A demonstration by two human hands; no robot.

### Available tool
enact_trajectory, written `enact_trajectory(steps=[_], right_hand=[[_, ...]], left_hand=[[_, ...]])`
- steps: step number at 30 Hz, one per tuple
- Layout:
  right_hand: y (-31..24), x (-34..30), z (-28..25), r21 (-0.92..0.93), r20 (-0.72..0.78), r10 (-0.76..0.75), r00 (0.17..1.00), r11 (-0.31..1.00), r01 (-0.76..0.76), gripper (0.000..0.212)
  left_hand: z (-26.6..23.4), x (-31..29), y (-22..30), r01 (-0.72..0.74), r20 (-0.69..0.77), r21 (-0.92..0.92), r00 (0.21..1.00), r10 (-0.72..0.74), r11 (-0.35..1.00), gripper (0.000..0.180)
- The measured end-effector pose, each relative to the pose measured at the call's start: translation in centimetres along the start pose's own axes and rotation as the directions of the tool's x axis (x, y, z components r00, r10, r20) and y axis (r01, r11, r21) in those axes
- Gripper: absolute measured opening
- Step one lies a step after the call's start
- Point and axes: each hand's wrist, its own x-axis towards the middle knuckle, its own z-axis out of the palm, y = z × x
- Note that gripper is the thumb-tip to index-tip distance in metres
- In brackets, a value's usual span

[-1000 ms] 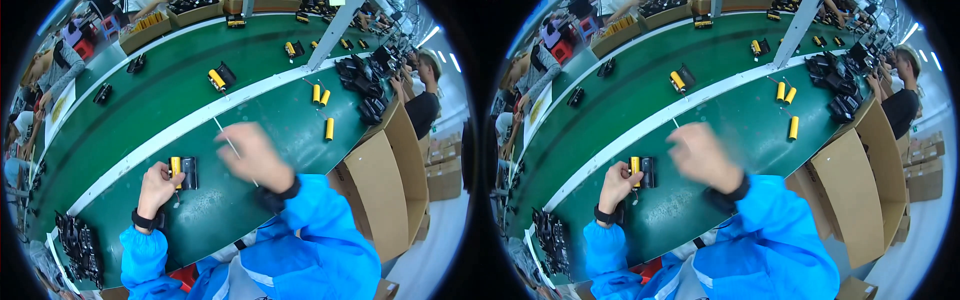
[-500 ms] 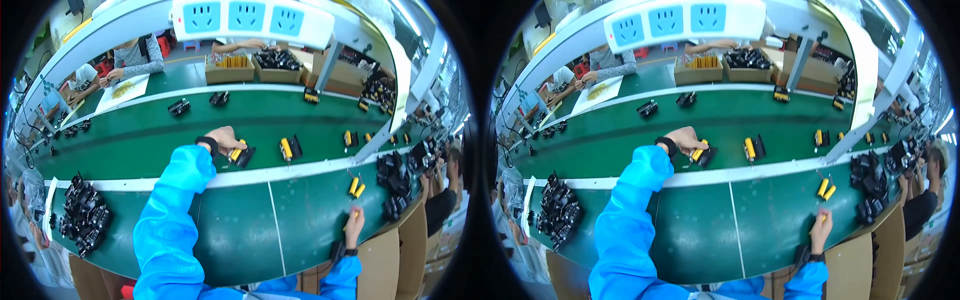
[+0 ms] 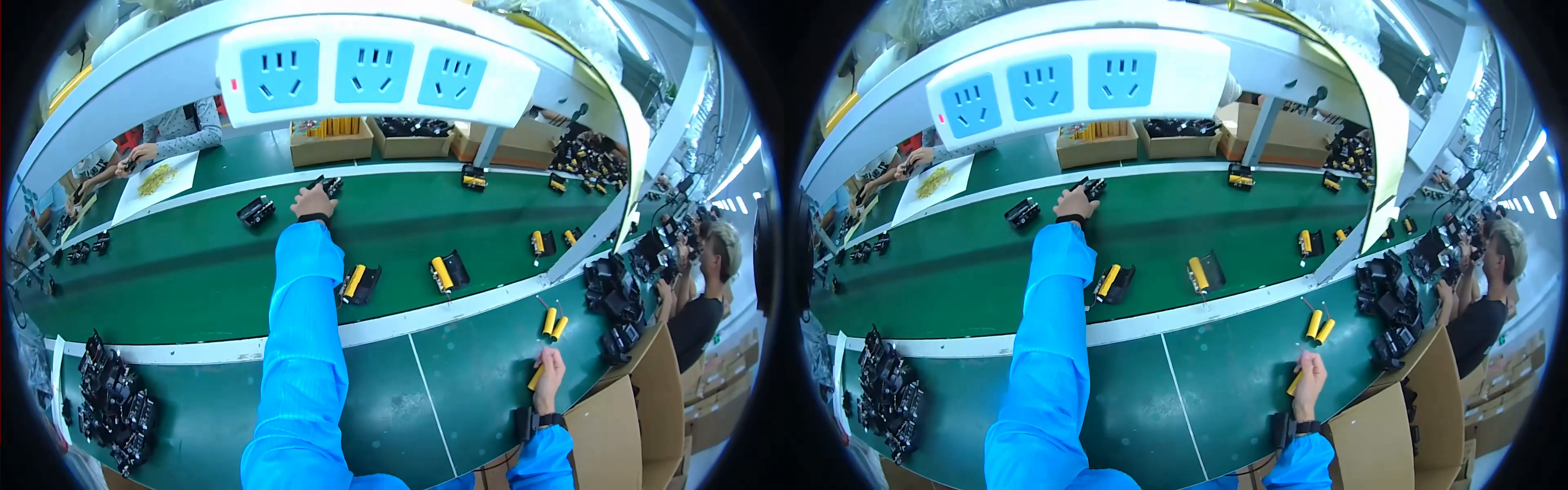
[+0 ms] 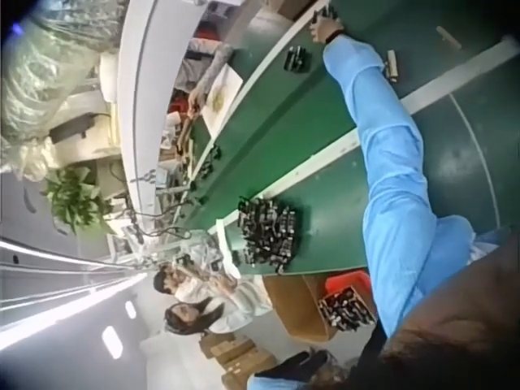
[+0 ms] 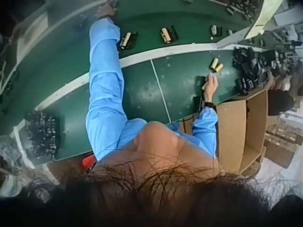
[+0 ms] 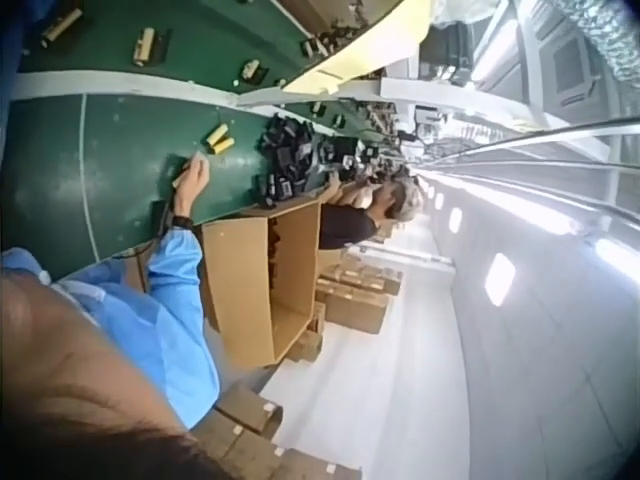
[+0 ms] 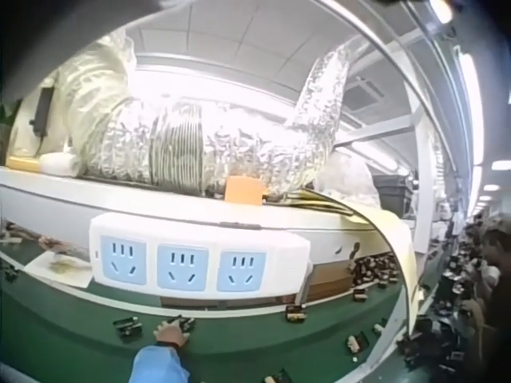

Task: The person picks up a battery and a plastic casing, inserts the battery into the casing by hand, and places the assembled unit onto the conveyor belt, repeating the process several times.

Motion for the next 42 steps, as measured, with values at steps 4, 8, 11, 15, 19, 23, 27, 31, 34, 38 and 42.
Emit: enact_trajectory(steps=[4, 8, 11, 15, 19, 23, 27, 31, 34, 38, 42], right_hand=[[-0.2, -0.4, 1.0, -0.011, 0.046, 0.015, 0.999, 1.0, -0.015, 0.02], [0.0, 0.1, 1.2, -0.004, 0.055, 0.024, 0.998, 1.0, -0.024, 0.019], [0.2, -0.9, 0.2, 0.017, 0.059, 0.044, 0.997, 0.999, -0.045, 0.018], [-0.8, -0.3, 0.1, 0.08, 0.123, 0.044, 0.991, 0.995, -0.054, 0.016], [-3.8, -1.3, 2.5, 0.251, 0.315, 0.188, 0.93, 0.929, -0.272, 0.013], [-9.2, -3.7, 9.5, 0.306, 0.672, 0.243, 0.7, 0.77, -0.56, 0.013], [-11.4, -7.3, 15.7, 0.199, 0.856, 0.2, 0.476, 0.723, -0.662, 0.014], [-12.0, -10.3, 19.1, 0.056, 0.934, 0.21, 0.291, 0.716, -0.696, 0.016], [-12.4, -12.0, 19.9, 0.032, 0.951, 0.19, 0.244, 0.725, -0.688, 0.018], [-12.5, -13.4, 21.0, 0.006, 0.961, 0.185, 0.207, 0.732, -0.682, 0.017], [-12.7, -13.4, 20.9, -0.047, 0.971, 0.203, 0.126, 0.679, -0.733, 0.017]], left_hand=[[1.6, 0.7, -0.9, 0.041, 0.063, -0.043, 0.997, -0.039, 0.998, 0.053], [1.4, 1.9, -1.0, 0.066, 0.077, -0.088, 0.995, -0.059, 0.994, 0.051], [-0.1, 0.9, -2.1, 0.08, 0.139, -0.091, 0.988, -0.067, 0.993, 0.049], [-8.7, -1.5, -4.5, -0.271, 0.241, -0.128, 0.924, 0.295, 0.954, 0.05], [-17.0, -8.6, -6.7, -0.495, 0.52, -0.354, 0.602, 0.607, 0.794, 0.047], [-20.9, -18.8, -10.6, -0.52, 0.617, -0.444, 0.414, 0.67, 0.73, 0.04], [-21.0, -27.2, -13.6, -0.683, 0.528, -0.436, 0.333, 0.781, 0.586, 0.036], [-20.8, -32.8, -14.1, -0.535, 0.399, -0.401, 0.629, 0.668, 0.743, 0.029], [-21.7, -36.5, -11.9, -0.254, 0.268, -0.21, 0.914, 0.305, 0.944, 0.031], [-21.7, -38.5, -10.0, -0.038, 0.479, -0.013, 0.877, 0.039, 0.999, 0.041], [-20.1, -39.3, -10.7, -0.037, 0.487, -0.193, 0.864, 0.128, 0.981, 0.05]])
